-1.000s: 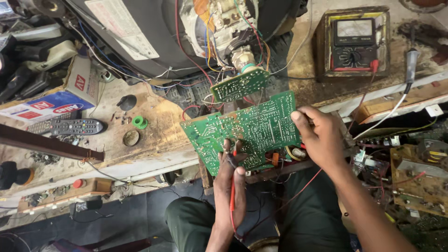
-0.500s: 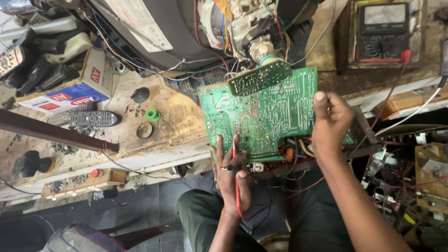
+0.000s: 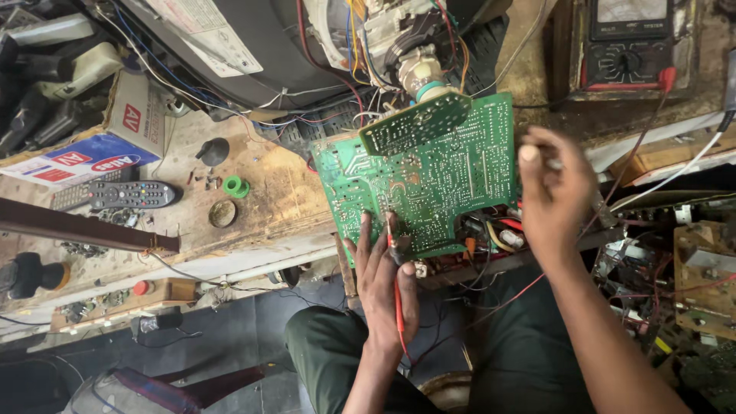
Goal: The person sits on the floor and works on a green circuit board, using a soldering iron to solder components and a multimeter to test connections. The person handles the board, soldering iron, and multimeter probes throughout the task.
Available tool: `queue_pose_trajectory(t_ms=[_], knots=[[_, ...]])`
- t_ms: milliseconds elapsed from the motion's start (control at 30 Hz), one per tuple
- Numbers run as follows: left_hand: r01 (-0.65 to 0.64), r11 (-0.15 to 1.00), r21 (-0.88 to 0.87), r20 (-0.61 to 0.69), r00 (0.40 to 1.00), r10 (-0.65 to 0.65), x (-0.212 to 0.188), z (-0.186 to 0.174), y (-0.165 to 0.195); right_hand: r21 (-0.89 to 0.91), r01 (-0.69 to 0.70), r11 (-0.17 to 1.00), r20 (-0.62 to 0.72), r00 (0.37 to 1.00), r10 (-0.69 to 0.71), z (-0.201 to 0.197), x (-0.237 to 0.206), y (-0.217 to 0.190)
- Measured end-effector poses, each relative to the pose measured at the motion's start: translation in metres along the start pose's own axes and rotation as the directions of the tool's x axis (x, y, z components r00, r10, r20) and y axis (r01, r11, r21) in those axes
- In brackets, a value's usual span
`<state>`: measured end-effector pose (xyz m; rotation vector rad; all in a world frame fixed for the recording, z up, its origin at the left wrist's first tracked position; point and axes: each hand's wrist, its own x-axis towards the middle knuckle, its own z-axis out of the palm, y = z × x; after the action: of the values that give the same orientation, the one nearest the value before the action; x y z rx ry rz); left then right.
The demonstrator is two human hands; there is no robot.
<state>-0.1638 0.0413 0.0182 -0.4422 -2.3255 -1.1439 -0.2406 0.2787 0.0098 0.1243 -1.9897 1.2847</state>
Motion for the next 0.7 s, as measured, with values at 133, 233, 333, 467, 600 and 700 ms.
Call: queue_pose_trajectory(t_ms=[133, 233, 333, 467, 600, 700], knots=[[0.003, 0.990, 0.144, 0.073, 0.997, -0.014, 0.007, -0.005, 0.012, -0.032, 0.383, 0.923, 0.086, 0.921, -0.379, -0.005, -0.020, -0.041], [-0.007, 0.974, 0.228, 0.140, 0.990, -0.025, 0.009, -0.008, 0.022, 0.095, 0.618, 0.780, 0.403, 0.693, -0.598, 0.003, -0.039, -0.065], [-0.071, 0.952, 0.298, 0.187, 0.982, 0.014, 0.010, -0.010, 0.028, -0.015, 0.610, 0.792, 0.463, 0.706, -0.535, 0.012, -0.051, -0.073], [-0.077, 0.953, 0.292, 0.232, 0.973, 0.008, 0.014, -0.012, 0.035, -0.035, 0.571, 0.820, 0.426, 0.751, -0.505, 0.014, -0.053, -0.066], [-0.072, 0.980, 0.186, 0.220, 0.975, 0.030, 0.021, -0.018, 0.034, 0.019, 0.405, 0.914, 0.154, 0.902, -0.403, 0.010, -0.051, -0.050], [-0.010, 0.998, 0.063, 0.178, 0.984, -0.002, 0.024, -0.022, 0.029, 0.176, 0.274, 0.945, -0.014, 0.961, -0.276, 0.002, -0.048, -0.036]])
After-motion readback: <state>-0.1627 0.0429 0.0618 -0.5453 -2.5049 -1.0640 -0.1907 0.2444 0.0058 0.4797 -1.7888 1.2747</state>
